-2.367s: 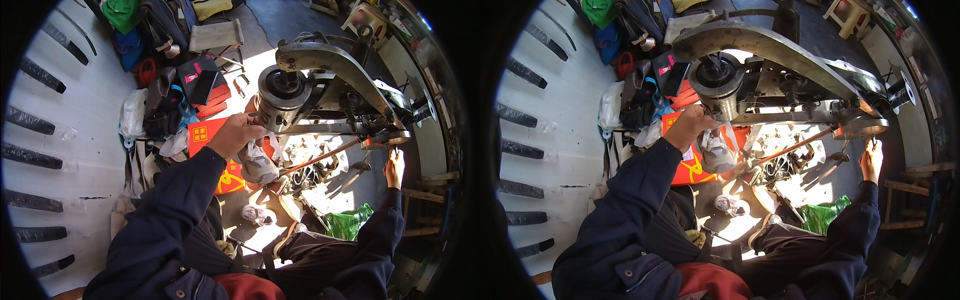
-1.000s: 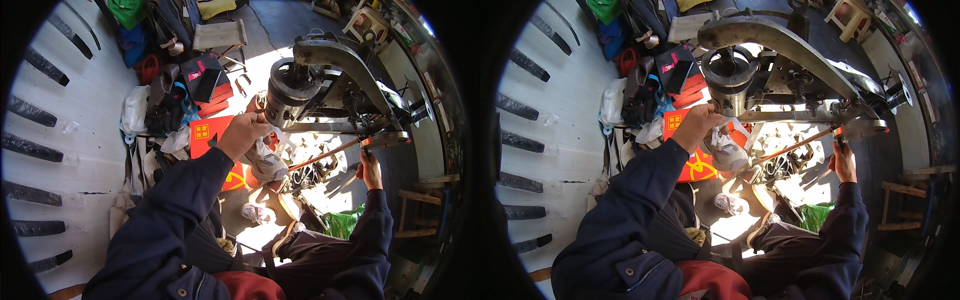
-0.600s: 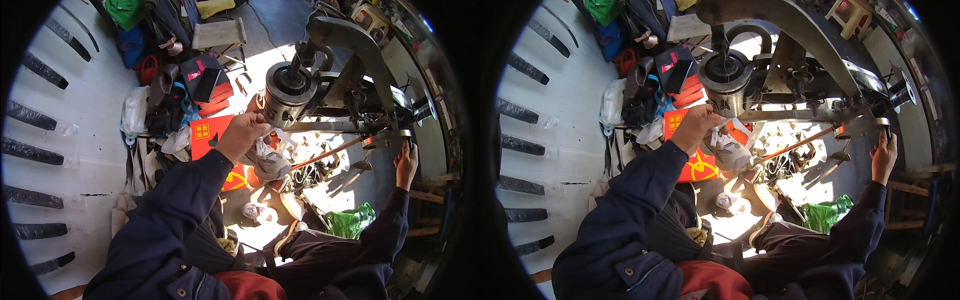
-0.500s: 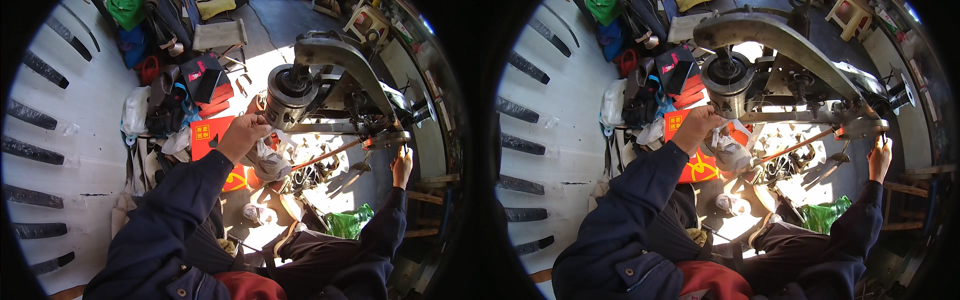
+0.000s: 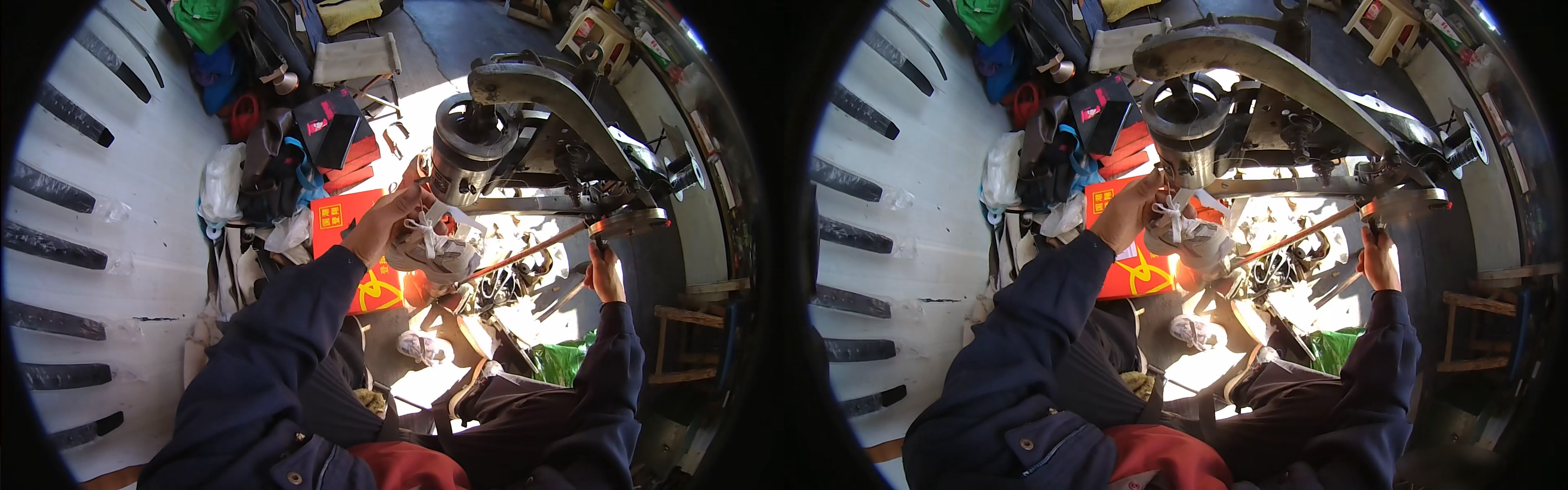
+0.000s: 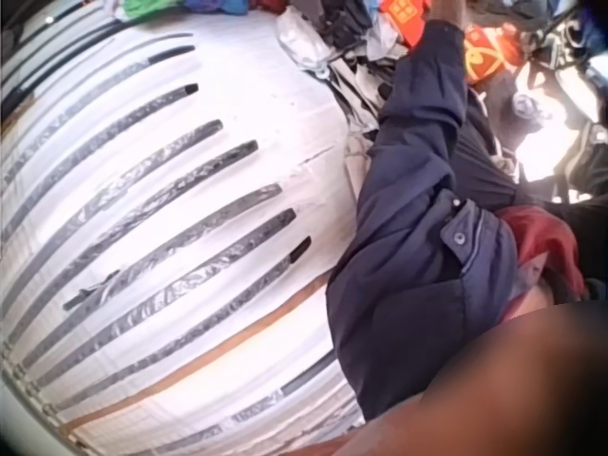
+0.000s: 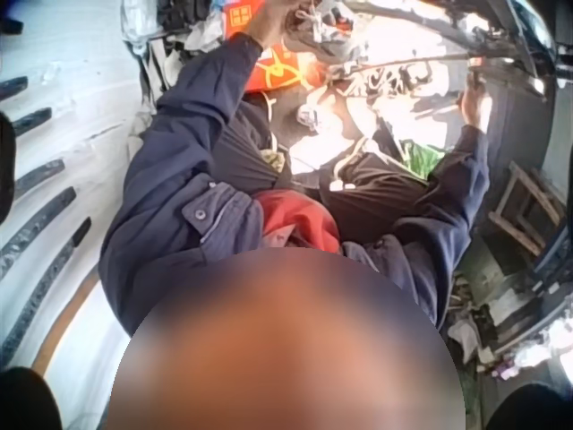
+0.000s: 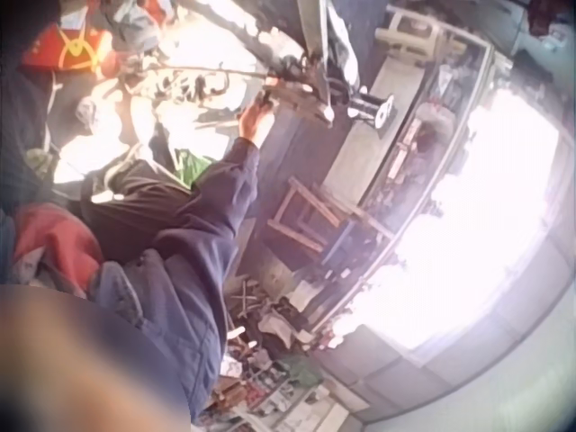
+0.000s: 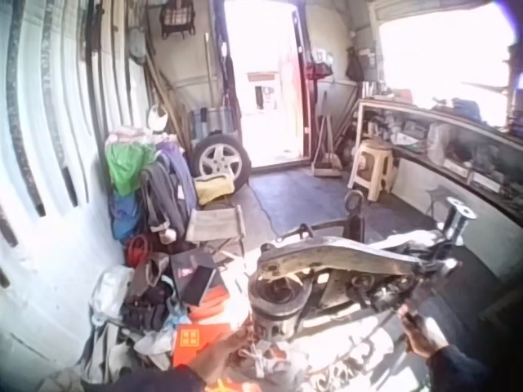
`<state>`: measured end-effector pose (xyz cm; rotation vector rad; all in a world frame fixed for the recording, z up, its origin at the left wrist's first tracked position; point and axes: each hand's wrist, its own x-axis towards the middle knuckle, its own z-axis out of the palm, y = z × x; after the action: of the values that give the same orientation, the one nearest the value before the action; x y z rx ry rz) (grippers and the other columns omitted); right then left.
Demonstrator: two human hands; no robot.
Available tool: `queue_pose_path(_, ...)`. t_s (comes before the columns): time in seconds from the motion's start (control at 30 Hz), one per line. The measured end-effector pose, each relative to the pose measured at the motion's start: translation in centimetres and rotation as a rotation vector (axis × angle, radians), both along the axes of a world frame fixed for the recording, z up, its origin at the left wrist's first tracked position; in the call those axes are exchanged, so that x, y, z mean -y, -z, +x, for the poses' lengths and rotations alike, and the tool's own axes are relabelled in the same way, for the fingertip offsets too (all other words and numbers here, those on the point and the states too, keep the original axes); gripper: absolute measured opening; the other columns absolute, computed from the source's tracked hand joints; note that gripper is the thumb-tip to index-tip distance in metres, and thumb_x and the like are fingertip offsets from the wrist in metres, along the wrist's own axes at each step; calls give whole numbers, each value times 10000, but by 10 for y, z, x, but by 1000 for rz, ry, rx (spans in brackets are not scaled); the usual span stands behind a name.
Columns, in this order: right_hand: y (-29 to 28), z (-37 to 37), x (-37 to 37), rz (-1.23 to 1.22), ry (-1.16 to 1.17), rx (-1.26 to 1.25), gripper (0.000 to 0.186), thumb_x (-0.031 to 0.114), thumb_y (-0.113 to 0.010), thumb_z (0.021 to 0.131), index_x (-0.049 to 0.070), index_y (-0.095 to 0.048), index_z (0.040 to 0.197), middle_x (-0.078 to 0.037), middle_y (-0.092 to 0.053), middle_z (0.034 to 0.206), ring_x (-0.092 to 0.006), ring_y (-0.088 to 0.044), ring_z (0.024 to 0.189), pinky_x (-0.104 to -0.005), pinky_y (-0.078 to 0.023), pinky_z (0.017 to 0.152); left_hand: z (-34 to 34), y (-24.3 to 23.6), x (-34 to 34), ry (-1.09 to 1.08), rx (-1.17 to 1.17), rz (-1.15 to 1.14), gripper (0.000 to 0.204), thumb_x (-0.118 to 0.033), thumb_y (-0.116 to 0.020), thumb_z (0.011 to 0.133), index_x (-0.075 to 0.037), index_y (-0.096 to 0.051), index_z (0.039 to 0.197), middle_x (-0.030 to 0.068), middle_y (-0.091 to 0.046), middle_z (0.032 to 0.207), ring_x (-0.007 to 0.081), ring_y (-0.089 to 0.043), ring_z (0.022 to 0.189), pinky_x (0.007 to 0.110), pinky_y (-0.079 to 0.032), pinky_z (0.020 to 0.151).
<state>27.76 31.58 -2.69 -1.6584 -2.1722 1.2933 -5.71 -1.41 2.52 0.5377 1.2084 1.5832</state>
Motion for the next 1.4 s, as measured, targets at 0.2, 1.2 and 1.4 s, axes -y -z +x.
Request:
queue_pose_path(0.2, 2, 1, -1, -9, 19, 5, 562, 522, -491, 1020, 75, -416, 1354, -8, -497, 629, -121, -511, 474, -289, -410, 485, -2, 2, -10, -8, -63, -56, 814, -808, -442, 900, -27, -618, 1049, 105, -690, 827, 168, -684, 777, 291, -500, 775)
queue_pose_path(1.2, -48, 36, -63, 359, 338, -272, 263, 361, -521, 1046, 119, -517, 944, 12, -465, 616, -82, -458, 437, -243, -356, 397, -7, 3, -6, 81, -70, -66, 220, -199, -564, 1013, -6, -618, 1102, 96, -717, 868, 59, -564, 594, 200, -412, 510)
queue_pose_path(1.4, -10, 6, -5, 41, -6, -56, 400, 479, -559, 1007, 80, -540, 993, -17, -539, 591, -109, -571, 465, -253, -432, 425, -13, 0, -6, 107, -75, -57, 242, -234, -589, 1000, -11, -625, 1086, 93, -717, 853, 52, -570, 589, 188, -377, 482)
